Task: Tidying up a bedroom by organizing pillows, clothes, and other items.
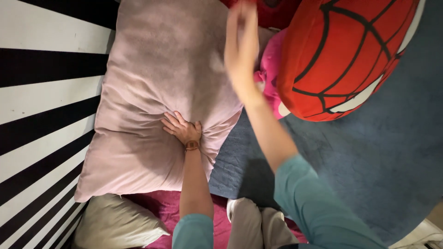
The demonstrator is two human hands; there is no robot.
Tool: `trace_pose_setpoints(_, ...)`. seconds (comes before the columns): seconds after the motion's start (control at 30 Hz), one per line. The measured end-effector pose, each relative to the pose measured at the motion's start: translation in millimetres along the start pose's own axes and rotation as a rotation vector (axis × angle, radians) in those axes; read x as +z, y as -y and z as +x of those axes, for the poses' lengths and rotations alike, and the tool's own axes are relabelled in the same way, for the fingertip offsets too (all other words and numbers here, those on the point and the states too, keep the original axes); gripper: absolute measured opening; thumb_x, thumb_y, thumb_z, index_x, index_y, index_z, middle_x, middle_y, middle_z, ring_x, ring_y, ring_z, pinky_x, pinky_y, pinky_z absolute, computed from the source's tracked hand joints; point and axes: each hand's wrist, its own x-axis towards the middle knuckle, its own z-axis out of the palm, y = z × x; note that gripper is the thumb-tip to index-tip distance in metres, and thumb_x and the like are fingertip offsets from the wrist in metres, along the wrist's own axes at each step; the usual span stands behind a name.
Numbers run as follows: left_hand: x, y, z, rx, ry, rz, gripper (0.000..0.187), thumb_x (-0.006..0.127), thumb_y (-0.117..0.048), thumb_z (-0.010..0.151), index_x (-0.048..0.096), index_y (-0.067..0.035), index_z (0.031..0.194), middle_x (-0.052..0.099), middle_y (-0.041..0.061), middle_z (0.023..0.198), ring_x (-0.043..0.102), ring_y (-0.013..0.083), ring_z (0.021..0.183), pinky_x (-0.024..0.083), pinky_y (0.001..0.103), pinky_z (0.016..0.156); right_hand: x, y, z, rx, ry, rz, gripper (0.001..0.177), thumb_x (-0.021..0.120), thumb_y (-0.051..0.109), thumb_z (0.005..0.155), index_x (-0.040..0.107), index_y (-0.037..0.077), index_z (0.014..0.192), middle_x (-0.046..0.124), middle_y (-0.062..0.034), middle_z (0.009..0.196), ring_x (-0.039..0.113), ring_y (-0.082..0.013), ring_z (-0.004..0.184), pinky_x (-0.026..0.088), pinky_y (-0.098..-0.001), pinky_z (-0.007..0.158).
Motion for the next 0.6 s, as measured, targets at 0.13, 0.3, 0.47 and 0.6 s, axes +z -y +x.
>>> trace_pose_setpoints(0.13,-6,-3,-1,0.004,-0.006,-0.011,0.091,0.045,-0.059,0.093,0.035,0.004,0.157,0.017,0.034,0.167,0.010,0.0580,0.154,0.011,0.075,0.121,-133,127,-5,0.109,-0.203,-0.024,0.011,0.047,0.016,0.119,0.046,0.006,0.117,0.057,-0.0119,0.127,0.053,-0.0230,0.125,0.039,-0.0351,0.115)
trace_pose_setpoints(0.3,-13,-5,1,-0.001,0.029,0.025,0.091,0.050,-0.055,0.091,0.034,0.004,0.158,0.017,0.034,0.168,0.009,0.0583,0.155,0.012,0.073,0.122,-249,-21,-28,0.245,-0.479,-0.193,0.025,0.043,0.026,0.118,0.044,0.001,0.120,0.051,-0.0182,0.147,0.052,-0.0254,0.134,0.040,-0.0404,0.119)
trace_pose_setpoints(0.47,-18,-12,7,0.011,0.016,-0.007,0.094,0.040,-0.065,0.095,0.036,0.006,0.157,0.017,0.035,0.166,0.011,0.0584,0.153,0.011,0.073,0.120,-201,-113,-15,0.488,-0.669,0.088,0.028,0.037,0.020,0.112,0.053,-0.002,0.116,0.059,-0.0141,0.121,0.056,-0.0186,0.107,0.047,-0.0355,0.100)
trace_pose_setpoints(0.6,-18,-13,7,0.015,-0.066,-0.011,0.095,0.026,-0.070,0.099,0.037,0.004,0.157,0.019,0.032,0.167,0.012,0.0564,0.155,0.011,0.071,0.123,-194,-111,-3,0.520,-0.601,-0.300,0.013,0.042,0.012,0.109,0.050,0.002,0.112,0.057,-0.0100,0.107,0.055,-0.0201,0.096,0.049,-0.0351,0.092)
